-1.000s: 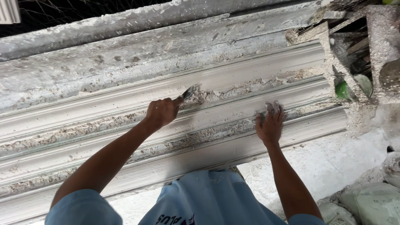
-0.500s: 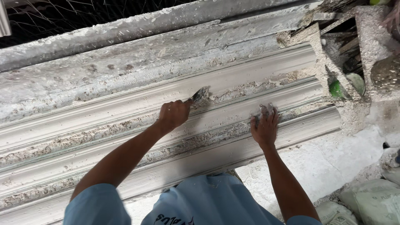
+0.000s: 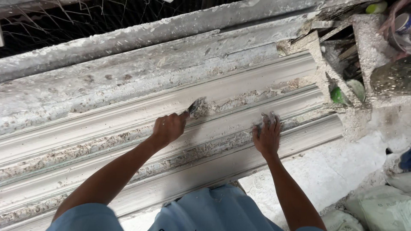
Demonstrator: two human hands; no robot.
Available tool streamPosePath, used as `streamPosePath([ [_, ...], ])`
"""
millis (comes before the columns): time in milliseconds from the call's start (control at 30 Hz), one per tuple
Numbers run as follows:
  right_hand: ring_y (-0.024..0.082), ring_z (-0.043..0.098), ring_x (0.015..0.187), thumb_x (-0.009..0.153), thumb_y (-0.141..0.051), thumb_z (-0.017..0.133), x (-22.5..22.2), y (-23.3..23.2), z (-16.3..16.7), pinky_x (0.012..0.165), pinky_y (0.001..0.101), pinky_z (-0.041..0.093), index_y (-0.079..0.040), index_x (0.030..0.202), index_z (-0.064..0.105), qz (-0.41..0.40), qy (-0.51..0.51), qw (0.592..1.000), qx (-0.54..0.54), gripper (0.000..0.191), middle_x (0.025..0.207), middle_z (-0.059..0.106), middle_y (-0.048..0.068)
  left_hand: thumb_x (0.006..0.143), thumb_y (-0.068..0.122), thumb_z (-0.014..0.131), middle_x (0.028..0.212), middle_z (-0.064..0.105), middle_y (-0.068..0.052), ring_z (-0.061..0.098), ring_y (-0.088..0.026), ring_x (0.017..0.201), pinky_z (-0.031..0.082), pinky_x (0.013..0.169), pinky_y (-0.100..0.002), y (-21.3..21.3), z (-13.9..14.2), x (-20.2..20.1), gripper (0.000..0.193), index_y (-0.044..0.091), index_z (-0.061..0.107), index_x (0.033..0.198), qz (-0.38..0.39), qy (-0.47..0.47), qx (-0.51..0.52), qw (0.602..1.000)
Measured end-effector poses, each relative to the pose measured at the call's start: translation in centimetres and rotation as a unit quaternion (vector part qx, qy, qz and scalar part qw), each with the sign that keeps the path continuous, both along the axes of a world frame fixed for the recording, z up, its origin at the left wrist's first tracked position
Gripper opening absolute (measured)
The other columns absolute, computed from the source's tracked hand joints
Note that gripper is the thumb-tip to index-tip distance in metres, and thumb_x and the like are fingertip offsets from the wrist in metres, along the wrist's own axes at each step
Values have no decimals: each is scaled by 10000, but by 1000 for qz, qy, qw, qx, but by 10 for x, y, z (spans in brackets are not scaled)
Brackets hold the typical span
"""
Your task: The person scrapes dried plaster residue out of the grooves of decorative cornice moldings laid on a work surface, using a small knife held in one hand while the other hand steadies the molding. They work progressively along the lengths of the pieces, clearing loosened debris aside by hand as they go.
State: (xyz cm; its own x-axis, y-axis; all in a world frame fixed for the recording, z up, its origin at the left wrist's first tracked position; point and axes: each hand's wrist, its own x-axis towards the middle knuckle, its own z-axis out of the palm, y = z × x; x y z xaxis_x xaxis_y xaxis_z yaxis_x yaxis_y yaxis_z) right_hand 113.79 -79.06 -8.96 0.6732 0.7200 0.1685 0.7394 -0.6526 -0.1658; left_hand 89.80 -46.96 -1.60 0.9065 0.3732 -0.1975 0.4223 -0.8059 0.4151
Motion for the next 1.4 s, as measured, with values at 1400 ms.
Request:
streamPosePath([
  [1400, 507, 330, 1486, 1050, -390, 526, 7, -6, -10, 1202, 666, 312, 41, 1466, 518, 10, -22, 1000, 13, 599, 1601, 366, 289, 1008, 229, 547, 743, 699, -188, 693, -325, 561, 569, 479, -478, 10, 37, 22, 478, 256, 530, 1486, -47, 25, -17, 998],
])
